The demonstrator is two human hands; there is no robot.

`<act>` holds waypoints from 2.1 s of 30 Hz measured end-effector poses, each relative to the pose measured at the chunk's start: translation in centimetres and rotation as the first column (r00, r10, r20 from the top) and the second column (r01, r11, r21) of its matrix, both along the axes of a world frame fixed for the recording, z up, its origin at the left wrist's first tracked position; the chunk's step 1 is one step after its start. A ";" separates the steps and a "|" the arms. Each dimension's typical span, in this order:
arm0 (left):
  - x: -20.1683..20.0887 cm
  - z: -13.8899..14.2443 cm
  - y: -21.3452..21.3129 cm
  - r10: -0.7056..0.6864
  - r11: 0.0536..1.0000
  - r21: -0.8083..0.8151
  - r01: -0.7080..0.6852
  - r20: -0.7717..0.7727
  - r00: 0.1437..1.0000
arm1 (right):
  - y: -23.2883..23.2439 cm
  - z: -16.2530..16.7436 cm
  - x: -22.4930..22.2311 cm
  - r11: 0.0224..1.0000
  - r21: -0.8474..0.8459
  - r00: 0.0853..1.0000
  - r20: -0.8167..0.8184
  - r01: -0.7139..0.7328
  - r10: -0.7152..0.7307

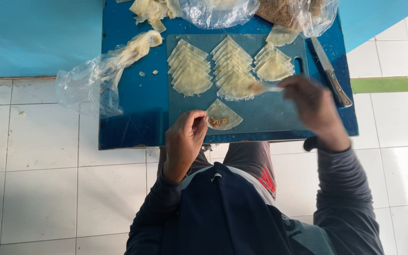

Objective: The person sits at a small blue table and folds triangular pastry wrappers one at a time on a cutting board, pinching the edges closed over a dab of brown filling taken from a plastic bag. Filled pastries are stacked in rows on the board, and wrapper scraps are set aside on the table.

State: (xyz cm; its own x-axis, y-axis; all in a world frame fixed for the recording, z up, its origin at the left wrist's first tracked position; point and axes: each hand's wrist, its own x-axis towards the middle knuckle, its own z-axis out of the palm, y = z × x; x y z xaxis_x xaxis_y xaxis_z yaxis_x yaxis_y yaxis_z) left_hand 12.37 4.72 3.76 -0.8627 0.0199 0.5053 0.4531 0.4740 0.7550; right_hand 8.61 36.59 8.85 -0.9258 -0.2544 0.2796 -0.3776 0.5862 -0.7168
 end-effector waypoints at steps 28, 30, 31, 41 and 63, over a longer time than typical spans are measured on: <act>0.1 0.8 -0.3 -0.068 0.998 -0.004 0.068 0.021 0.997 | -9.1 -3.2 4.1 0.839 0.517 0.850 -0.355 -0.169 0.389; 0.1 0.8 -0.3 -0.067 0.998 -0.010 0.067 0.001 0.998 | -9.5 -3.0 4.1 0.839 0.526 0.849 -0.375 -0.136 0.373; 0.1 0.8 -0.3 -0.056 0.998 -0.021 0.056 -0.013 0.998 | -9.6 -2.9 4.1 0.847 0.517 0.851 -0.382 -0.128 0.361; 0.1 0.1 -0.3 -0.040 0.999 -0.029 0.040 -0.013 0.999 | -9.2 -3.3 3.7 0.912 0.401 0.929 -0.302 -0.081 0.215; 0.0 0.2 -0.3 -0.041 0.999 -0.027 0.041 0.003 0.999 | -10.5 -2.6 3.0 0.926 0.373 0.933 -0.348 0.047 0.093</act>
